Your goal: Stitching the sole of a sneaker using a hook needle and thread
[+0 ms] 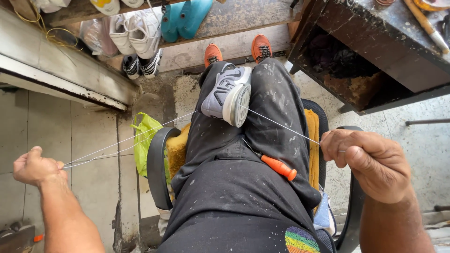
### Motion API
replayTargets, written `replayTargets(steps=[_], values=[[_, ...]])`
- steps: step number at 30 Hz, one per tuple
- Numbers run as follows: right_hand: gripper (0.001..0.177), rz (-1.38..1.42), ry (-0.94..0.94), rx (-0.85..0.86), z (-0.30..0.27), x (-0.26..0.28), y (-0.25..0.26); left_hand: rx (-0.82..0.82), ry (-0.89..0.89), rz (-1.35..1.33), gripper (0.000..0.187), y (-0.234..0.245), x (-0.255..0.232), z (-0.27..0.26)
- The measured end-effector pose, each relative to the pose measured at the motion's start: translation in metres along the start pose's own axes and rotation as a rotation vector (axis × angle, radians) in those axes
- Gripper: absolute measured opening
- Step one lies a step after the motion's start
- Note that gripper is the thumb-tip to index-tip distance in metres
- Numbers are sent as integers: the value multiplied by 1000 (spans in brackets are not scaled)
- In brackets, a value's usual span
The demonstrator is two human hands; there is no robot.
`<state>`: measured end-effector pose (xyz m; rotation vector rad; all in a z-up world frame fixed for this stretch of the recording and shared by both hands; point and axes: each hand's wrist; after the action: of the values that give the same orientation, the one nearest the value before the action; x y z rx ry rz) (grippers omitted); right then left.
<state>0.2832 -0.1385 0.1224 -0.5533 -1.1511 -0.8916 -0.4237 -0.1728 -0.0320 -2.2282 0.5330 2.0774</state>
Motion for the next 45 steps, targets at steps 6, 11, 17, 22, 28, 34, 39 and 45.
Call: replayTargets(steps=[6,11,17,22,28,34,39,45], values=[[35,-34,-68,-39,-13,-21,14,28,-125,4,17,24,7,30],[33,-17,-100,-29,-20,-43,24,-6,5,75,24,40,9,46],[23,178,-17,-143,-49,-50,69,216,4,1,23,33,16,66],[57,-1520,-267,-376,-74,-53,69,405,-423,1139,88,-34,-54,-47],[29,-953,-609,183,-23,-63,-58,1416,-812,310,69,-160,-70,-277],[35,-952,-846,379,-54,-121,-58,1744,-93,-451,107,-257,22,-302],[25,-983,-847,403,-34,-116,-72,1811,-416,-86,117,-258,7,-313],[46,-963,-901,552,-29,-125,-56,1888,34,-580,96,-265,33,-294]])
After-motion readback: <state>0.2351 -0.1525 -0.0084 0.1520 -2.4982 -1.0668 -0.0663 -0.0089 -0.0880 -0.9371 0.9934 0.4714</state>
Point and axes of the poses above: each hand's wrist, its own z-axis towards the middle knuckle, its own y-axis out of the back of the hand, x = y × z, and after that the axes turned 10 degrees about x, right-handed
